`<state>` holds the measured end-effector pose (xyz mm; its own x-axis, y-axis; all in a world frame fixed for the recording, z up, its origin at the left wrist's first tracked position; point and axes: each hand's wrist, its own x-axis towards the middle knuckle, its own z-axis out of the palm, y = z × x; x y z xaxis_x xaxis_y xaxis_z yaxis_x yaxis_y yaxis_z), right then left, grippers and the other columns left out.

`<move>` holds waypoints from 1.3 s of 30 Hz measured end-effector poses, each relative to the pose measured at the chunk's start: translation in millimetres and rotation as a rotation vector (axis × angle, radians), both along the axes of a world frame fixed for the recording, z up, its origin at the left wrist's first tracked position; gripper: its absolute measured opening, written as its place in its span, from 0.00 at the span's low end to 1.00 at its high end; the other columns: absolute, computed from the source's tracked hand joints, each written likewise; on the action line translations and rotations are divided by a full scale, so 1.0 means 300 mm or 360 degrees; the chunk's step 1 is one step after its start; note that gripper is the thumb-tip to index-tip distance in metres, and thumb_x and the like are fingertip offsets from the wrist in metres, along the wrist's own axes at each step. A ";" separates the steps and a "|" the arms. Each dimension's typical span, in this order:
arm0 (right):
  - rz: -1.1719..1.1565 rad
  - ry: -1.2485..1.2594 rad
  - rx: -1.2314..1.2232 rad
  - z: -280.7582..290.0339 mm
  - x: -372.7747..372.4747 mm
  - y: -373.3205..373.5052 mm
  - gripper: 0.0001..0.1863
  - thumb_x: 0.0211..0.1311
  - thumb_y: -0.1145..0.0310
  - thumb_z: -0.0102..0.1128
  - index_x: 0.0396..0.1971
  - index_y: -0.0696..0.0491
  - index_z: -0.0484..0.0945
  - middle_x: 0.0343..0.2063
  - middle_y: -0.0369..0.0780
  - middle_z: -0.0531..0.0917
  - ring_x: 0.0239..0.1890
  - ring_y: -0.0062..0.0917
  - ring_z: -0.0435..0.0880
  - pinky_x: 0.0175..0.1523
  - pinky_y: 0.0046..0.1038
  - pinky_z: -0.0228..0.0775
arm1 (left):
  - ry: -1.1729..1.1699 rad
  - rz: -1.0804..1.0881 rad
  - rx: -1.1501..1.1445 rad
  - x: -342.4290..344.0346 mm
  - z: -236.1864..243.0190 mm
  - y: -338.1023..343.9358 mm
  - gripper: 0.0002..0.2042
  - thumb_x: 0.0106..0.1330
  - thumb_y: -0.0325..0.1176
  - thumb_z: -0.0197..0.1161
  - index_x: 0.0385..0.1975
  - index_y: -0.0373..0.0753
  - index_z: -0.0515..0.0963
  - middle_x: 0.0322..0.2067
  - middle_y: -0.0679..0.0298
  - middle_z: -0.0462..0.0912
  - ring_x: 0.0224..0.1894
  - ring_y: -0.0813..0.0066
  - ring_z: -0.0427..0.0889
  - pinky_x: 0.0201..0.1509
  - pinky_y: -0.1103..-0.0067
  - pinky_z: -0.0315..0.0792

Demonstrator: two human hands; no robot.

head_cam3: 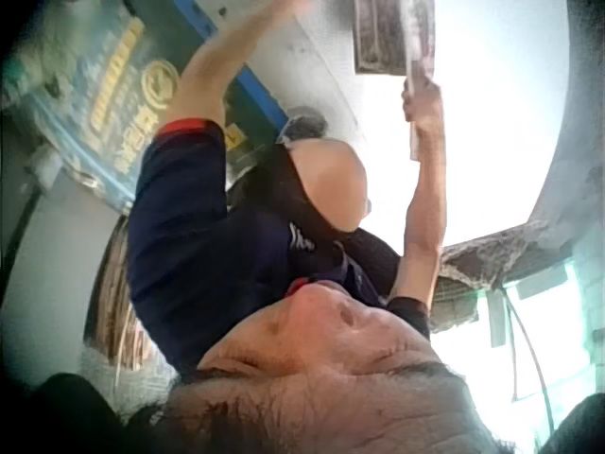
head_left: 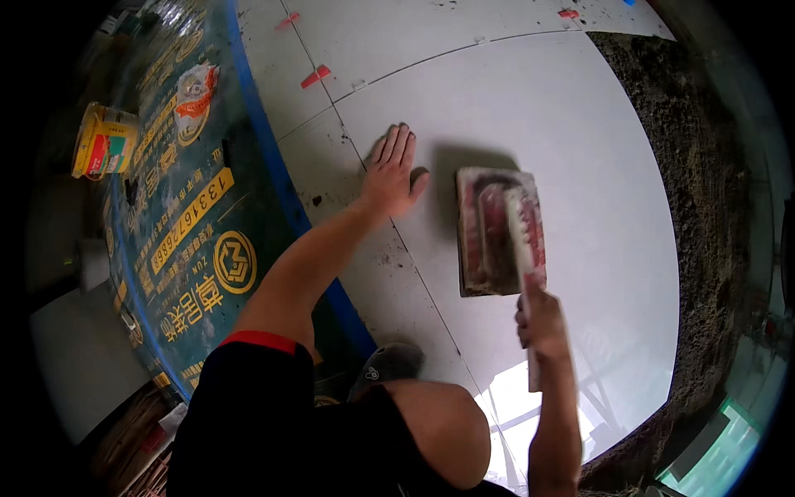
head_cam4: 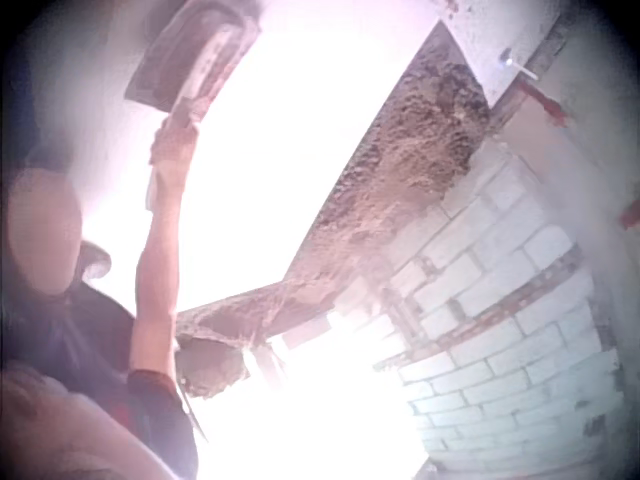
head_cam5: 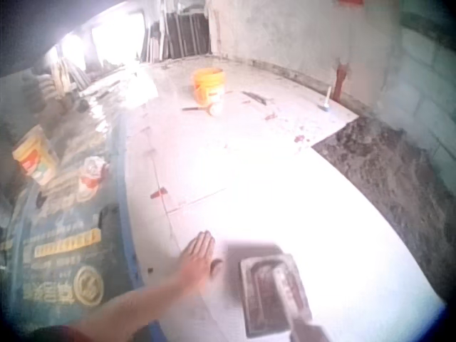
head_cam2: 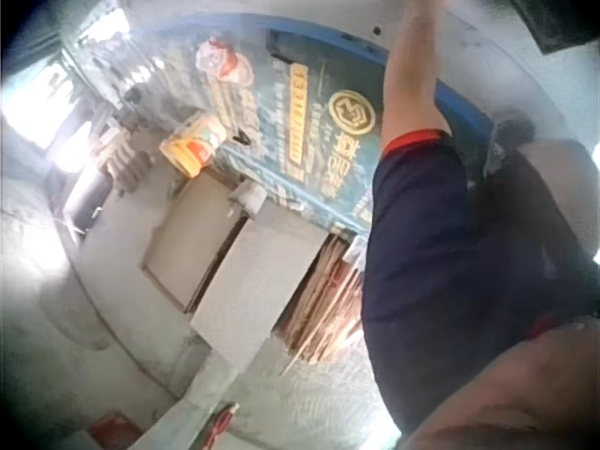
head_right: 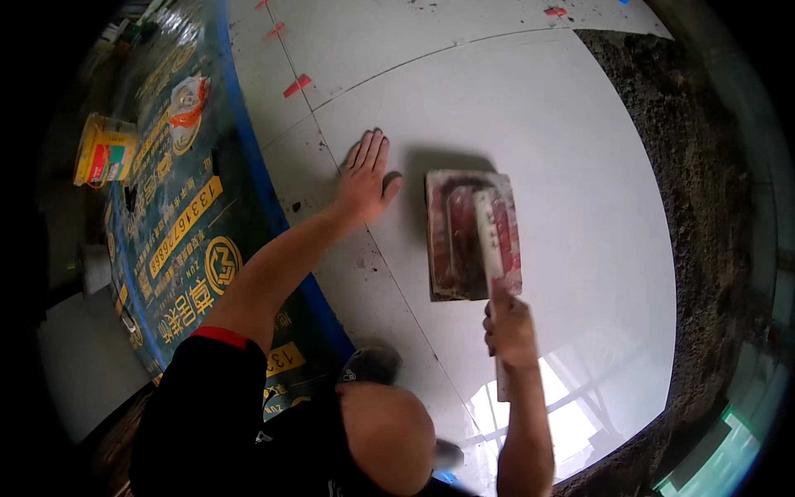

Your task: The person applies adhesive to the back of a large floor tile, places it onto a prepared bed of mortar, and uses a rubber mallet and a float tool to level it and align it with adjacent tiles.

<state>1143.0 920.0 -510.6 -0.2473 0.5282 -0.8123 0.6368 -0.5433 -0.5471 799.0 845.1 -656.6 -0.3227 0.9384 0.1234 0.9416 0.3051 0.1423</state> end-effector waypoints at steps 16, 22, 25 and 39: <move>0.0413 -0.0413 0.0564 -0.247 0.010 -0.276 0.30 0.69 0.47 0.47 0.33 0.65 0.79 0.28 0.62 0.79 0.38 0.59 0.79 0.41 0.47 0.71 | -0.0016 -0.0001 -0.0015 -0.020 -0.006 -0.003 0.35 0.69 0.49 0.47 0.66 0.24 0.54 0.68 0.41 0.52 0.72 0.47 0.48 0.74 0.60 0.41; -0.0028 -0.0191 0.0076 -0.070 -0.040 -0.193 0.31 0.71 0.43 0.40 0.15 0.51 0.66 0.10 0.32 0.68 0.10 0.15 0.66 0.12 0.23 0.55 | 0.0014 0.0071 0.0176 -0.006 0.006 -0.044 0.35 0.69 0.48 0.47 0.64 0.21 0.56 0.67 0.38 0.53 0.72 0.45 0.48 0.74 0.59 0.42; -0.0395 0.0334 -0.0066 0.139 0.012 -0.050 0.15 0.71 0.54 0.45 0.42 0.51 0.70 0.23 0.32 0.71 0.16 0.15 0.70 0.15 0.19 0.60 | 0.0000 0.0125 0.0130 -0.005 0.003 -0.055 0.36 0.69 0.49 0.44 0.65 0.20 0.53 0.68 0.37 0.49 0.73 0.44 0.44 0.75 0.60 0.39; 0.0127 -0.0324 0.0102 -0.083 -0.308 0.049 0.27 0.71 0.43 0.42 0.24 0.53 0.67 0.11 0.31 0.66 0.09 0.17 0.62 0.13 0.24 0.54 | -0.0200 0.0249 -0.0002 -0.001 0.015 -0.084 0.38 0.70 0.51 0.42 0.68 0.22 0.46 0.71 0.41 0.40 0.74 0.48 0.34 0.76 0.61 0.33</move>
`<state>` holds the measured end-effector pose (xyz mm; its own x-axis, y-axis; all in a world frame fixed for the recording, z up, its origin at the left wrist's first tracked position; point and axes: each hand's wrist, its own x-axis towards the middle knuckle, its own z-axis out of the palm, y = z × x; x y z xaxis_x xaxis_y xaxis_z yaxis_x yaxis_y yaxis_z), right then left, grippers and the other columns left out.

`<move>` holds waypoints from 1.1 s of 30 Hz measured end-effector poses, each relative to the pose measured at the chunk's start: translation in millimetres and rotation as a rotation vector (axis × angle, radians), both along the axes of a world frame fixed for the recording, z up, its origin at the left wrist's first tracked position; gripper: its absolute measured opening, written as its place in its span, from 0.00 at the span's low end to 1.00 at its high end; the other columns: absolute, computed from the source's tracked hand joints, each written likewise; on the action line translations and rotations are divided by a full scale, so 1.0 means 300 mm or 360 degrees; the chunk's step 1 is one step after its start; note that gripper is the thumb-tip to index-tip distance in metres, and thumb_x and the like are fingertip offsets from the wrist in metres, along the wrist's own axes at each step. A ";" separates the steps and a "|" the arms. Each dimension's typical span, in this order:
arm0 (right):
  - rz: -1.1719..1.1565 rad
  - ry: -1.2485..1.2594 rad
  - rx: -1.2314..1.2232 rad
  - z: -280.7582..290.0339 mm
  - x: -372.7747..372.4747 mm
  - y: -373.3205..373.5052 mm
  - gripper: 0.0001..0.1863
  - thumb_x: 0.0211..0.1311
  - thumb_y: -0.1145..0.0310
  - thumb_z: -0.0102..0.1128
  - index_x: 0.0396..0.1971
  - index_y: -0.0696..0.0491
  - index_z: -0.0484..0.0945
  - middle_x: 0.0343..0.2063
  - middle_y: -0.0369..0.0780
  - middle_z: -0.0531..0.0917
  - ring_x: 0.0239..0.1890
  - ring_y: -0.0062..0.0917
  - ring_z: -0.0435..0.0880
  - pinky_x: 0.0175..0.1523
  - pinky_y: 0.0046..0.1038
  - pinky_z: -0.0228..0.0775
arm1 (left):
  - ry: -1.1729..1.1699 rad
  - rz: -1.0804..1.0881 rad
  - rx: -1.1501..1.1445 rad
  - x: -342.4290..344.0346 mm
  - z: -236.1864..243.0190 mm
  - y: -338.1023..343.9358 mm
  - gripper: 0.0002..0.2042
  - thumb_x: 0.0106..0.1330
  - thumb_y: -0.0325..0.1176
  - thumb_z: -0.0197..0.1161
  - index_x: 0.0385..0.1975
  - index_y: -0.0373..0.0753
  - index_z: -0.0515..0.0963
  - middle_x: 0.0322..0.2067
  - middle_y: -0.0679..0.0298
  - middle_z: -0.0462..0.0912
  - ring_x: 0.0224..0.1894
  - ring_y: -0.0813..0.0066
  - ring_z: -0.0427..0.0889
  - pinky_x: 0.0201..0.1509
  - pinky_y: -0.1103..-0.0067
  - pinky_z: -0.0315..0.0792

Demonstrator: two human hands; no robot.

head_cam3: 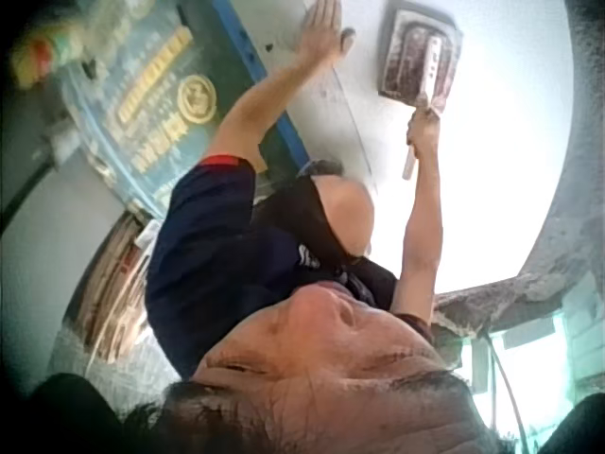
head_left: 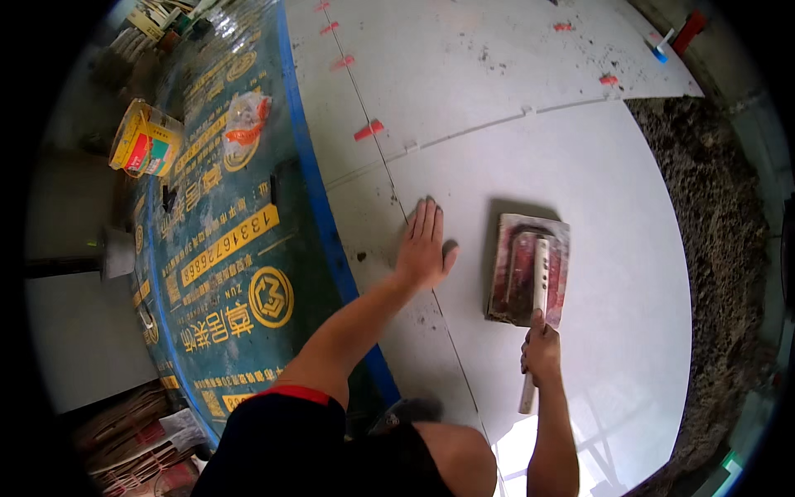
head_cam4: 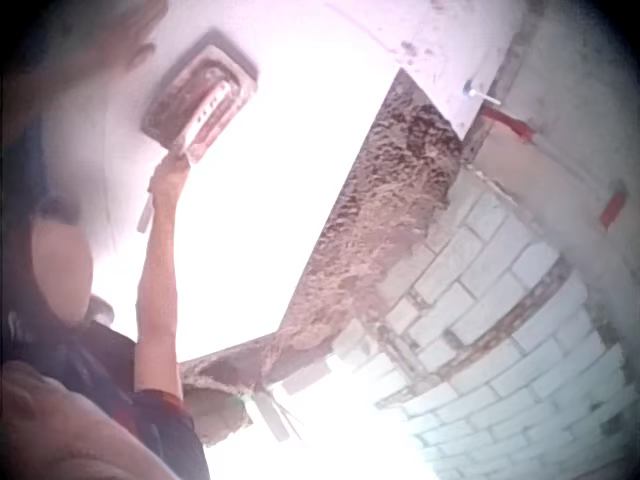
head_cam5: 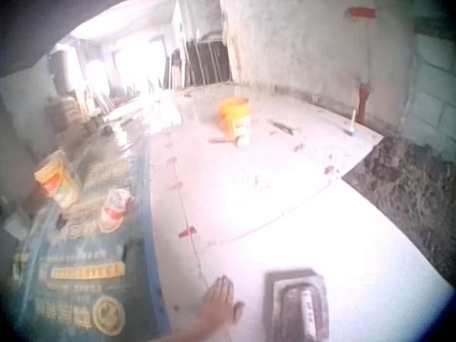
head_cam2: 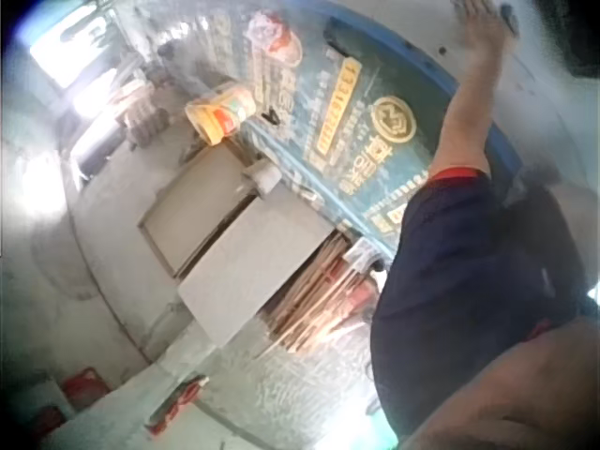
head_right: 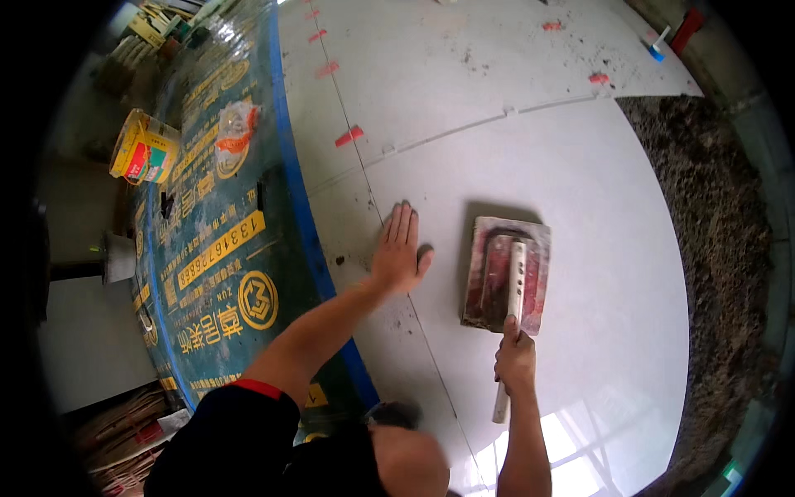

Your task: The person applies adhesive to the back of a large floor tile, places it onto a prepared bed of mortar, and uses a rubber mallet and a float tool to level it and align it with adjacent tiles.

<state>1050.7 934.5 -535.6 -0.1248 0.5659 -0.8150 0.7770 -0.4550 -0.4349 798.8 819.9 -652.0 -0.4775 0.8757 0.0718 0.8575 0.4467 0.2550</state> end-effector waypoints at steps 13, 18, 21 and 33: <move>-0.0214 0.0719 0.1097 0.251 -0.024 0.159 0.26 0.73 0.45 0.38 0.18 0.47 0.63 0.10 0.28 0.64 0.10 0.13 0.62 0.13 0.21 0.54 | -0.0004 0.0068 -0.0204 0.005 0.009 0.009 0.38 0.69 0.49 0.44 0.68 0.22 0.45 0.71 0.41 0.39 0.74 0.48 0.34 0.76 0.61 0.31; 0.0620 -0.0090 0.0450 -0.157 -0.065 0.108 0.39 0.69 0.37 0.34 0.35 0.62 0.79 0.31 0.58 0.82 0.37 0.50 0.84 0.40 0.46 0.76 | -0.0111 0.0091 -0.0206 0.056 0.038 -0.009 0.38 0.68 0.47 0.48 0.67 0.21 0.48 0.71 0.40 0.41 0.74 0.48 0.36 0.76 0.62 0.34; 0.1195 -0.0209 0.1170 -0.154 0.006 0.072 0.31 0.70 0.42 0.37 0.36 0.55 0.80 0.34 0.53 0.83 0.38 0.50 0.83 0.41 0.47 0.76 | 0.0011 0.0035 -0.0066 0.077 0.037 -0.012 0.36 0.67 0.44 0.51 0.65 0.20 0.51 0.68 0.37 0.48 0.73 0.44 0.44 0.75 0.60 0.37; 0.0134 0.0029 -0.0038 0.172 0.424 -0.057 0.42 0.61 0.26 0.36 0.30 0.55 0.78 0.22 0.39 0.76 0.25 0.29 0.77 0.33 0.33 0.71 | 0.0552 0.0149 -0.0192 -0.383 0.206 0.181 0.32 0.72 0.45 0.43 0.67 0.24 0.53 0.69 0.41 0.51 0.72 0.48 0.48 0.75 0.60 0.40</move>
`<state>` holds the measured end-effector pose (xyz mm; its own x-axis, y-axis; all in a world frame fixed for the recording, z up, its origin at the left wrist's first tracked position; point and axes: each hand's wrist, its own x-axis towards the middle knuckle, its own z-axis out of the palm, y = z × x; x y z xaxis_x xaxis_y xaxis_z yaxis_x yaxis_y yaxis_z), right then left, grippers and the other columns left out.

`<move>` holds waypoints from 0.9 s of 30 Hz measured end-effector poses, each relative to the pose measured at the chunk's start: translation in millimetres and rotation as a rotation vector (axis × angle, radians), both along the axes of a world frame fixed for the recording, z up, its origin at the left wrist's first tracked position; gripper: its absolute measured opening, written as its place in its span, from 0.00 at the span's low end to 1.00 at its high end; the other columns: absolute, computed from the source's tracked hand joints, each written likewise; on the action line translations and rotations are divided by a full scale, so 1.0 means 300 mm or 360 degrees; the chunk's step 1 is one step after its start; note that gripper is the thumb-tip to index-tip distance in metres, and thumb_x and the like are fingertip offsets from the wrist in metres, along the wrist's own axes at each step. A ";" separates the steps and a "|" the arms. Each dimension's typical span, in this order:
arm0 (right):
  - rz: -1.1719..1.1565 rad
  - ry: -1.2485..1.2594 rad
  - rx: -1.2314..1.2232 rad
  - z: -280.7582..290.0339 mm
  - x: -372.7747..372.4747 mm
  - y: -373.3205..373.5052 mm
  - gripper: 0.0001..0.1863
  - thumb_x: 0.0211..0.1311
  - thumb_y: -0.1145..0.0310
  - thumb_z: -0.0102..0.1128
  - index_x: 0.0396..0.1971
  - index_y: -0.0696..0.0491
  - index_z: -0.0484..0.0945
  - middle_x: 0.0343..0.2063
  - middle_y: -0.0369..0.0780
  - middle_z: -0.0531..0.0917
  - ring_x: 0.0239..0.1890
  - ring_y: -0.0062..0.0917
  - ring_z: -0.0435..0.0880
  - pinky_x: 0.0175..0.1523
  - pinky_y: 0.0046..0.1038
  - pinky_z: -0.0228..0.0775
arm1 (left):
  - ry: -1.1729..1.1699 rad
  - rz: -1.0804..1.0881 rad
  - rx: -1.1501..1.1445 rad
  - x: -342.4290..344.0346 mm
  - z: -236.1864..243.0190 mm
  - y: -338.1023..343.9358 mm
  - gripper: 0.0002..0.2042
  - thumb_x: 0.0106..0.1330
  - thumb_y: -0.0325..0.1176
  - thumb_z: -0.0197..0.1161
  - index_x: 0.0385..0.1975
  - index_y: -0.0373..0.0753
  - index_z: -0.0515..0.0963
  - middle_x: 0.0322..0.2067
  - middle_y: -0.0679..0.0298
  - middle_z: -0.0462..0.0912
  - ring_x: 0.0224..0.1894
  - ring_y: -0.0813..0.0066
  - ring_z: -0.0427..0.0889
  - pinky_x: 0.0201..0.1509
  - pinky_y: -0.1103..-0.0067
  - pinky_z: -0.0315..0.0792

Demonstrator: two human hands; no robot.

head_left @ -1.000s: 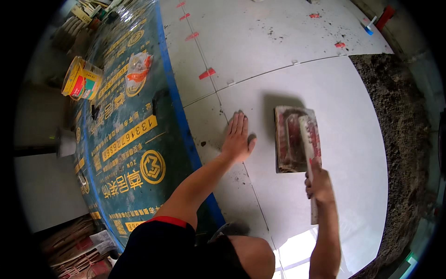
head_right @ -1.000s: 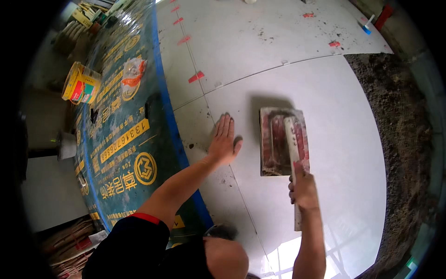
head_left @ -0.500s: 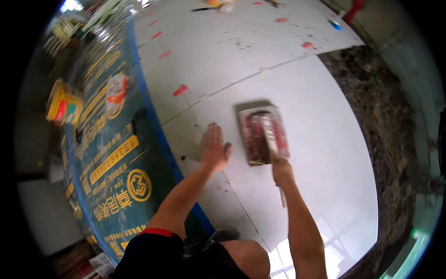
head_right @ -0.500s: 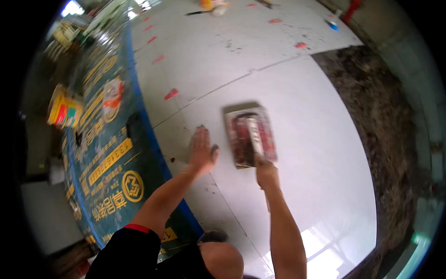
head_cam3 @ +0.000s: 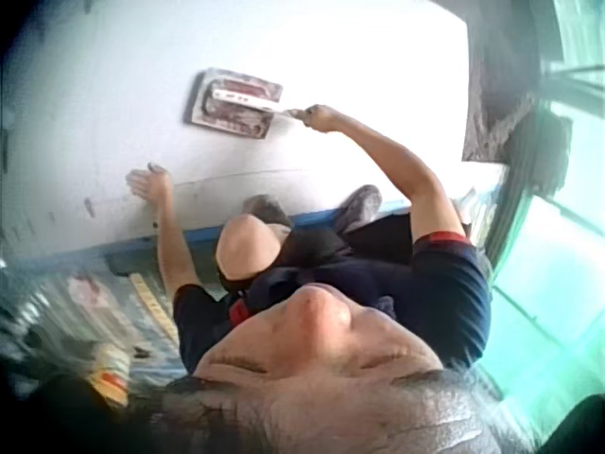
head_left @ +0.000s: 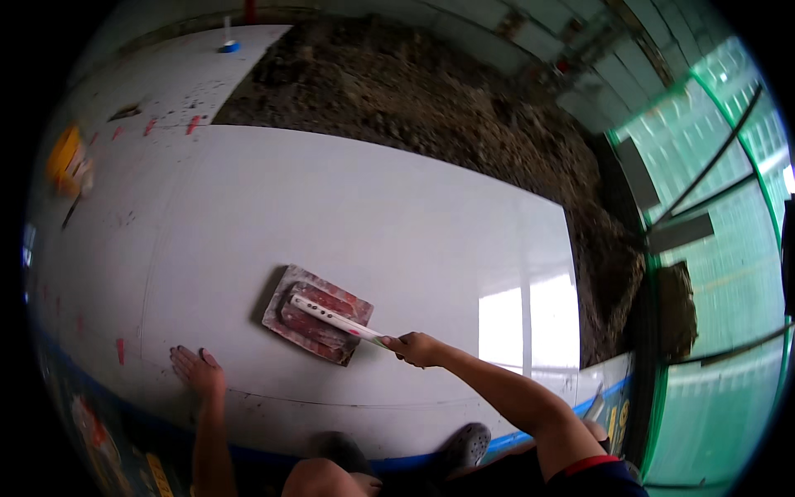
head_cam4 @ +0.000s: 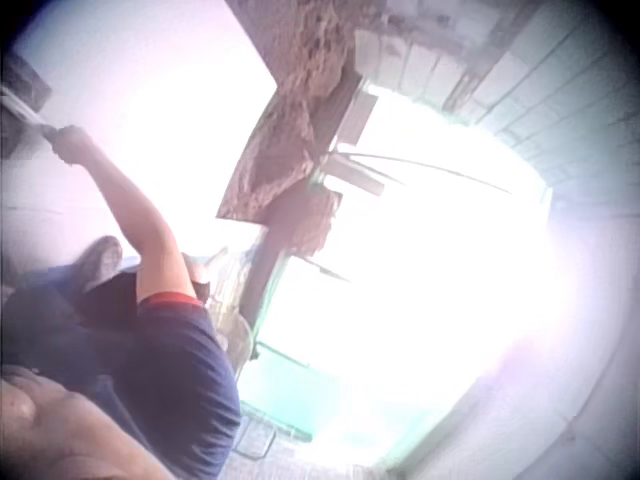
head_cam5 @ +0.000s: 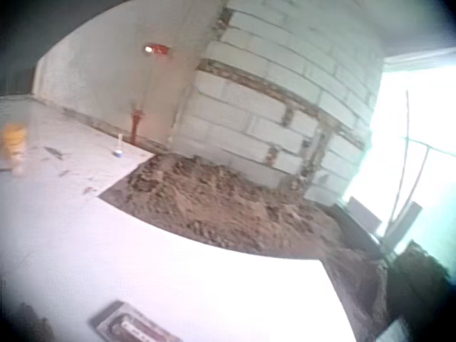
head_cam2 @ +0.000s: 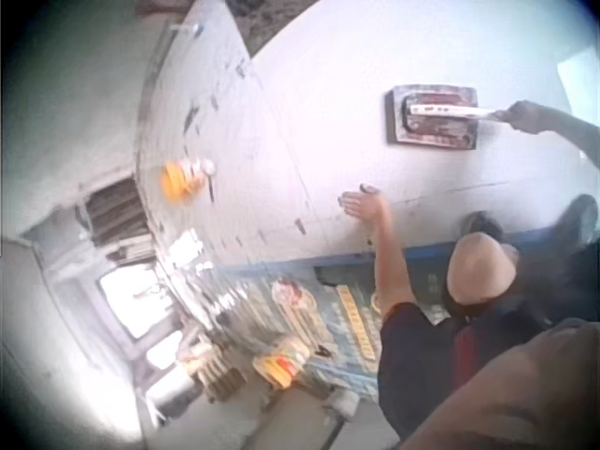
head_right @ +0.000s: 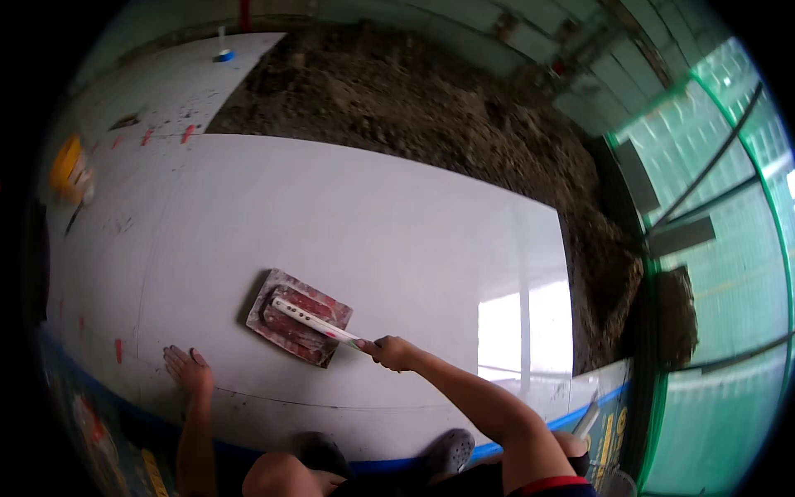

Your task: The person applies adhesive to the back of a large floor tile, places it onto a prepared bed of mortar, and uses a rubber mallet and a float tool to level it and align it with adjacent tiles.

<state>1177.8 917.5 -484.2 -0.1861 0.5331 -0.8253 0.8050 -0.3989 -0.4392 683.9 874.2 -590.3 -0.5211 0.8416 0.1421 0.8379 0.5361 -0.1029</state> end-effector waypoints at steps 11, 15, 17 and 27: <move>-0.0908 0.0244 0.0260 -0.005 -0.115 0.022 0.37 0.62 0.31 0.46 0.29 0.57 0.75 0.17 0.33 0.71 0.17 0.16 0.70 0.19 0.21 0.65 | -0.0046 -0.0544 0.0350 0.293 -0.296 0.416 0.33 0.73 0.52 0.42 0.66 0.28 0.57 0.69 0.43 0.52 0.72 0.49 0.49 0.74 0.62 0.43; -0.1215 0.0401 0.0731 0.256 0.156 0.096 0.27 0.70 0.42 0.44 0.33 0.55 0.74 0.18 0.31 0.73 0.16 0.13 0.70 0.18 0.17 0.62 | -0.0089 -0.0725 0.0291 0.331 -0.305 0.402 0.33 0.72 0.51 0.45 0.65 0.28 0.58 0.68 0.44 0.56 0.71 0.50 0.53 0.73 0.62 0.48; -0.1274 0.0209 0.1029 0.417 0.267 0.114 0.31 0.70 0.38 0.34 0.33 0.53 0.71 0.14 0.30 0.70 0.10 0.13 0.64 0.13 0.18 0.55 | -0.0091 -0.0792 0.0271 0.351 -0.297 0.405 0.33 0.72 0.52 0.45 0.65 0.28 0.59 0.67 0.44 0.57 0.71 0.49 0.53 0.73 0.63 0.48; -0.2366 -0.0353 0.0250 -0.129 0.278 -0.069 0.29 0.71 0.42 0.42 0.17 0.51 0.66 0.10 0.31 0.65 0.09 0.17 0.65 0.13 0.26 0.57 | -0.0221 -0.0947 0.0268 0.418 -0.289 0.404 0.32 0.72 0.49 0.47 0.66 0.28 0.57 0.68 0.45 0.55 0.71 0.48 0.52 0.72 0.60 0.49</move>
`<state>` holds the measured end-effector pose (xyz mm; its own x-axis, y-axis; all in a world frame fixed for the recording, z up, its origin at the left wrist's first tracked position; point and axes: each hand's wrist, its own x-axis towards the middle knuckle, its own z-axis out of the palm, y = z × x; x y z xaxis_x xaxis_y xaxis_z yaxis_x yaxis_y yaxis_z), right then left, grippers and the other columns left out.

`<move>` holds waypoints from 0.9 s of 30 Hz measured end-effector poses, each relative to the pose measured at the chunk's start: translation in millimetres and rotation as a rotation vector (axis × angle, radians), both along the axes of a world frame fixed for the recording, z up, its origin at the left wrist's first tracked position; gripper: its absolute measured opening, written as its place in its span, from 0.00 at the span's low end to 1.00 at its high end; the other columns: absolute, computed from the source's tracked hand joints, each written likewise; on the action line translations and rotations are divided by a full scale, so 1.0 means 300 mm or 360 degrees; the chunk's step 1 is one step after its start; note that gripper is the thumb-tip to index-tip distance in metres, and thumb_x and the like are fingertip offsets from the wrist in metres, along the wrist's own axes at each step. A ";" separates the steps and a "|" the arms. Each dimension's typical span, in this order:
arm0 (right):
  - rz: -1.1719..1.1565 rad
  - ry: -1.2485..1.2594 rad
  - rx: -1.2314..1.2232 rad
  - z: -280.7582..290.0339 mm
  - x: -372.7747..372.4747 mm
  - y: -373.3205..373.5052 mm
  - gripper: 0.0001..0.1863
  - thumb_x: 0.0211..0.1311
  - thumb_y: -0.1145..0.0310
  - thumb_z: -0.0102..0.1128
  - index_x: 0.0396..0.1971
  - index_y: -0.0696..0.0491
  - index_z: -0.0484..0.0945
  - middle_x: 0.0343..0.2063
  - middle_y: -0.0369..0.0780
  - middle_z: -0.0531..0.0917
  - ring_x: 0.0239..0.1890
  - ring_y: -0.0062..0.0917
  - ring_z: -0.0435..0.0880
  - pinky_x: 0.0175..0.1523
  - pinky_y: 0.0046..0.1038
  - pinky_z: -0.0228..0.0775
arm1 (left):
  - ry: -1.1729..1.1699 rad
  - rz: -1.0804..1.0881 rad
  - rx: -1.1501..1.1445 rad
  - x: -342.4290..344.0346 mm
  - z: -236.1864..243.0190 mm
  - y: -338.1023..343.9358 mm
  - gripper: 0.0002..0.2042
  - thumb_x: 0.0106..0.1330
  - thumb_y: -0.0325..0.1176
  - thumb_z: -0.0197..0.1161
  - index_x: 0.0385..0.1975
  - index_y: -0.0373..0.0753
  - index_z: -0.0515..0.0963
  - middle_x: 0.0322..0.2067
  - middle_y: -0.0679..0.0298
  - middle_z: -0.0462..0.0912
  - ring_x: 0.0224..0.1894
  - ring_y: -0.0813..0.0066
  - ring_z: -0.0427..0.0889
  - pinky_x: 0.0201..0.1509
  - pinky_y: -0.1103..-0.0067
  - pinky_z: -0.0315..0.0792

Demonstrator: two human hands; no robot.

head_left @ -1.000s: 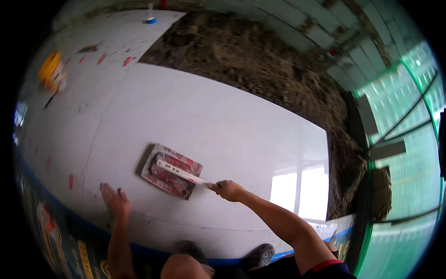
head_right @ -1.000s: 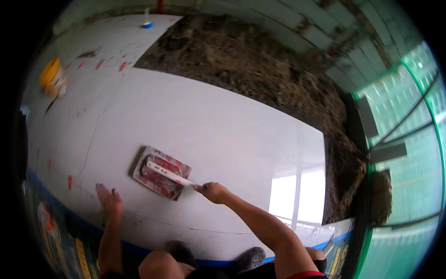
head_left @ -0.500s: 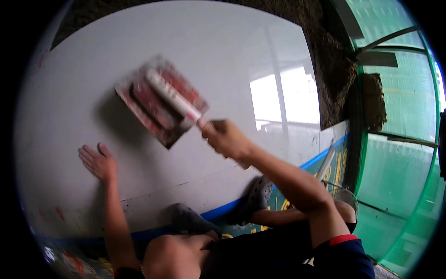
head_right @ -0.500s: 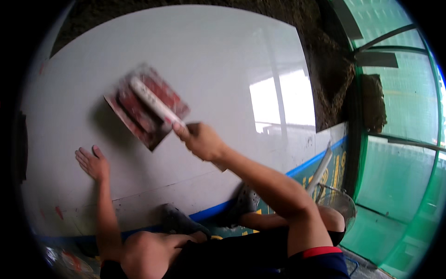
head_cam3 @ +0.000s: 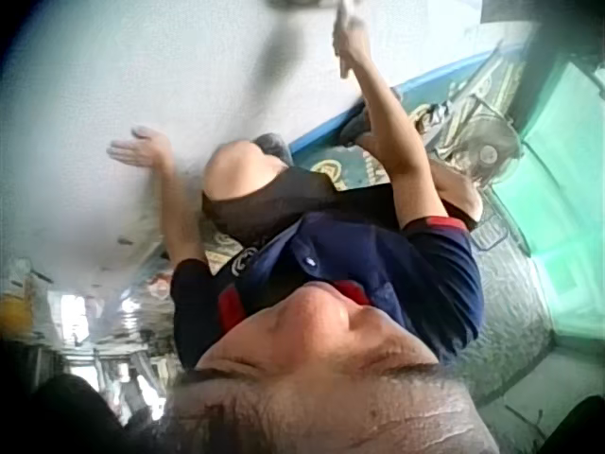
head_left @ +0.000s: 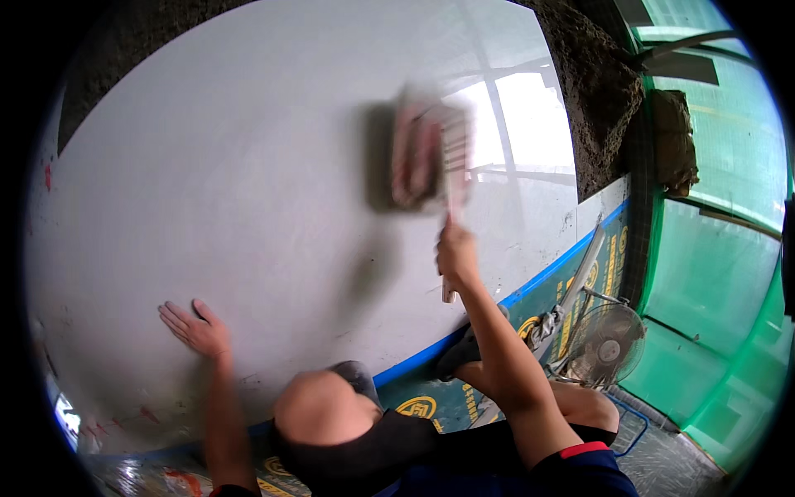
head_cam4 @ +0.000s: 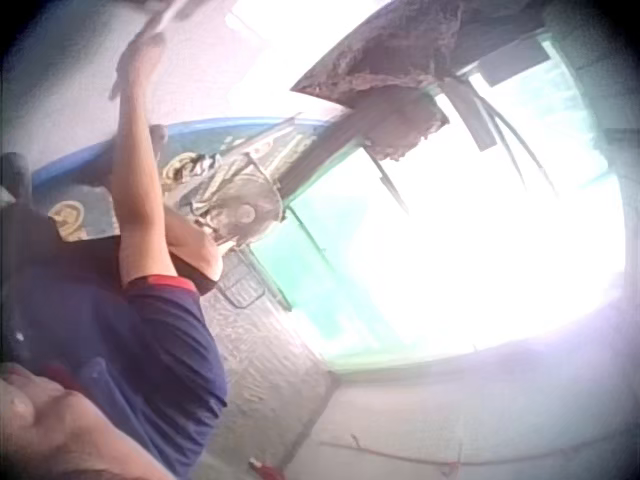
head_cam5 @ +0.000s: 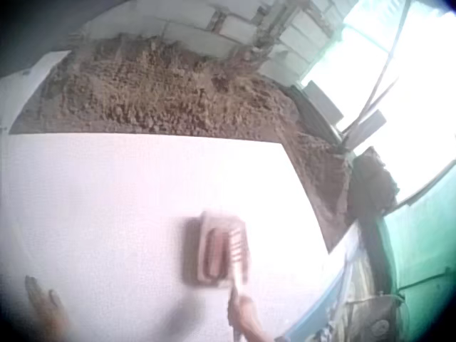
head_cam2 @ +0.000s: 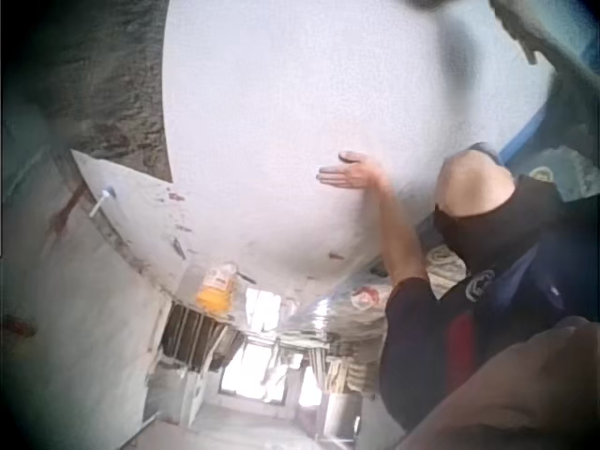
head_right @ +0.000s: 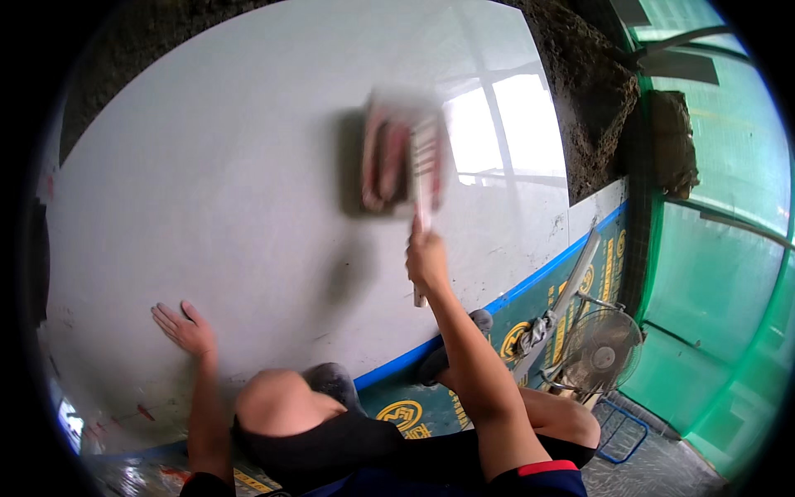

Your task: The person applies adhesive to the back of a large floor tile, places it onto a prepared bed of mortar, and uses a rubber mallet and a float tool to level it and align it with adjacent tiles.

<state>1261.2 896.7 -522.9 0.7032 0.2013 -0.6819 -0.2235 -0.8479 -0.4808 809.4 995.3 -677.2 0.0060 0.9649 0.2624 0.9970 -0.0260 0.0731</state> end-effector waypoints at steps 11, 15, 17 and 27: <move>0.0264 -0.0065 0.0195 -0.197 0.111 -0.212 0.41 0.67 0.35 0.40 0.30 0.66 0.77 0.18 0.51 0.78 0.18 0.39 0.80 0.27 0.40 0.73 | 0.0308 0.0169 -0.0039 0.108 -0.058 -0.013 0.39 0.70 0.59 0.45 0.69 0.31 0.50 0.70 0.45 0.50 0.73 0.50 0.48 0.73 0.60 0.46; 0.0209 0.0132 0.0193 -0.220 0.108 -0.208 0.43 0.67 0.34 0.35 0.37 0.65 0.79 0.31 0.60 0.81 0.40 0.53 0.81 0.47 0.45 0.72 | 0.0313 -0.0212 -0.0128 0.433 -0.071 -0.035 0.37 0.71 0.56 0.45 0.68 0.30 0.52 0.70 0.44 0.49 0.73 0.49 0.48 0.73 0.60 0.45; 0.0294 0.0294 0.0235 -0.179 0.130 -0.220 0.41 0.67 0.35 0.35 0.38 0.64 0.79 0.31 0.58 0.82 0.39 0.52 0.82 0.47 0.45 0.72 | 0.0106 -0.0657 -0.0091 0.668 -0.079 -0.074 0.35 0.72 0.53 0.45 0.67 0.29 0.53 0.70 0.44 0.50 0.72 0.50 0.48 0.74 0.61 0.44; 0.0985 -0.0097 -0.0335 0.242 0.428 -1.185 0.35 0.68 0.42 0.44 0.35 0.64 0.80 0.33 0.54 0.83 0.40 0.46 0.82 0.46 0.42 0.73 | 0.0178 -0.0631 -0.0177 1.091 0.071 -0.174 0.35 0.70 0.52 0.46 0.67 0.29 0.54 0.70 0.47 0.50 0.73 0.52 0.48 0.74 0.63 0.44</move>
<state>1389.6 541.3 -450.3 0.5391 0.4478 -0.7134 0.3583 -0.8884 -0.2869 1136.7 943.2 -655.9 0.4046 0.9047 0.1337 0.9134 -0.4069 -0.0110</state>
